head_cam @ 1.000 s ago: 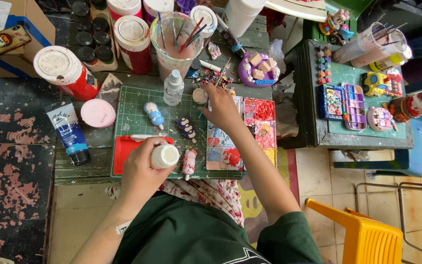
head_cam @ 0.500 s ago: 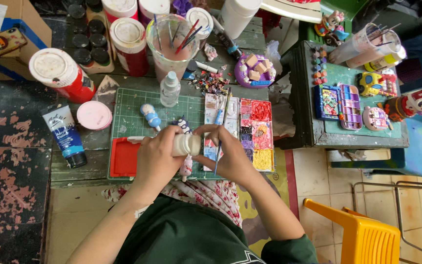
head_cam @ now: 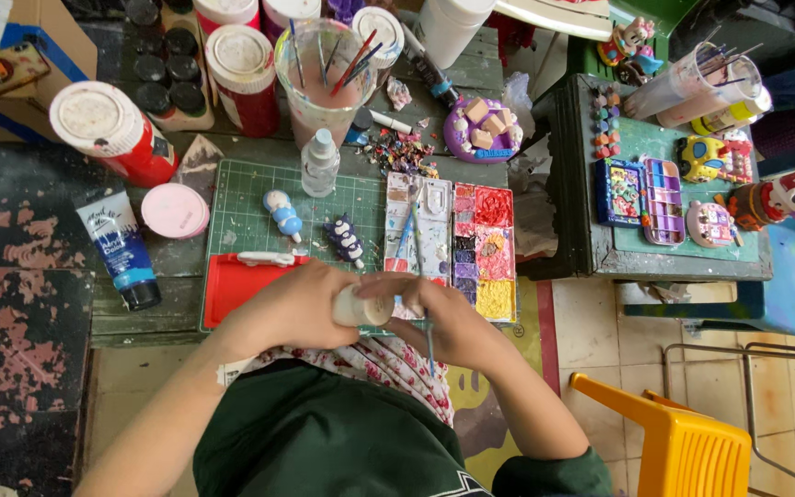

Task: The person paints small ceramic figures using a fine brush and watercolor paints. They dip the brush into a water container, load paint from a palette, and apply color to the figures one at a time, rotating them to reach different sides.

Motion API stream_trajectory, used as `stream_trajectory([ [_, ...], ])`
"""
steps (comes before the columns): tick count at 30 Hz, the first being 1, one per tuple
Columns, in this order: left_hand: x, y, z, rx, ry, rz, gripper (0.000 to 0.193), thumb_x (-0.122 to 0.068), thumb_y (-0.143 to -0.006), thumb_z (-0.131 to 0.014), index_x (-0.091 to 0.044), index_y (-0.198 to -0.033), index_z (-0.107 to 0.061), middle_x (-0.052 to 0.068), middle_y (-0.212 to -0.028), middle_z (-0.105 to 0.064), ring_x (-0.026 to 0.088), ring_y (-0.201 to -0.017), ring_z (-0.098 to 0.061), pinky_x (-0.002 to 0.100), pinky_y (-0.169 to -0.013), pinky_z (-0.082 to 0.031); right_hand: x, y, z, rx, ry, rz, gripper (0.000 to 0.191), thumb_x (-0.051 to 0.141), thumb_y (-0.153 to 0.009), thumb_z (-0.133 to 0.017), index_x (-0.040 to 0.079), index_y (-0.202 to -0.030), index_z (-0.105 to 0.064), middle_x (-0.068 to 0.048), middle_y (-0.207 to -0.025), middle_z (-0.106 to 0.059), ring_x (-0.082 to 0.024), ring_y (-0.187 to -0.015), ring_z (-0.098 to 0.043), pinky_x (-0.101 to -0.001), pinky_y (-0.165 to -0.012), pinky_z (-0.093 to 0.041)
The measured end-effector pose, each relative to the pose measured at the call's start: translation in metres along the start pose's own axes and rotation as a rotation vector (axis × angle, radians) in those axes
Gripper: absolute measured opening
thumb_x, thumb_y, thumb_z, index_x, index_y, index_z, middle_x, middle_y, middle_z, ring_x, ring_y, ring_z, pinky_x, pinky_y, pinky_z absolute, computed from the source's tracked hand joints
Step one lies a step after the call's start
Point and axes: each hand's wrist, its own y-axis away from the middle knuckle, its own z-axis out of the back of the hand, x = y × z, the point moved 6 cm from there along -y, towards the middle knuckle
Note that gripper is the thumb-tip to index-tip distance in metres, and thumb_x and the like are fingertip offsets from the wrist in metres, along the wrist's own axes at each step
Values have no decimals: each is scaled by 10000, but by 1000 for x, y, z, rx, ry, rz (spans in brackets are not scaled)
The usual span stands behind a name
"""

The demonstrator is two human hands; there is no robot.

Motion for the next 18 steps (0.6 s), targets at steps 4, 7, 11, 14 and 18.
stream_trajectory([
  [4, -8, 1, 1, -82, 90, -83, 394, -219, -606, -797, -83, -972, -740, 171, -826, -770, 350, -803, -763, 420, -744, -599, -1, 2, 8, -46, -106, -17, 518, -9, -903, -791, 81, -975, -285, -252, -1357, -667, -411, -1282, -675, -383, -1002, -541],
  [7, -5, 4, -2, -184, -62, 36, 376, -277, -624, -837, -109, -948, -744, 163, -804, -761, 363, -785, -745, 449, -724, -590, -4, 3, 9, -52, -4, -24, 528, 18, -895, -809, 71, -980, -290, -239, -1347, -691, -407, -1299, -679, -379, -970, -560],
  [11, -14, 6, -7, -397, -432, 145, 381, -326, -688, -854, -106, -943, -676, 128, -759, -736, 348, -709, -736, 479, -628, -555, -9, 3, 7, -153, -6, -31, 515, 57, -880, -816, 58, -976, -310, -251, -1315, -669, -388, -1221, -707, -394, -953, -607],
  [14, -35, 14, -10, -632, -810, 63, 269, -227, -780, -831, -125, -923, -626, 72, -717, -701, 283, -634, -709, 432, -638, -548, -14, 5, -2, -244, 116, -122, 488, 152, -902, -807, 54, -981, -336, -217, -1241, -700, -356, -1096, -750, -382, -868, -627],
  [18, -46, 21, -7, -699, -840, -103, 307, -158, -680, -804, -127, -942, -647, 56, -726, -707, 250, -632, -710, 403, -682, -542, -21, 11, -1, -290, 314, -225, 501, 402, -923, -750, 26, -1066, -452, -170, -1088, -730, -338, -905, -751, -408, -753, -588],
])
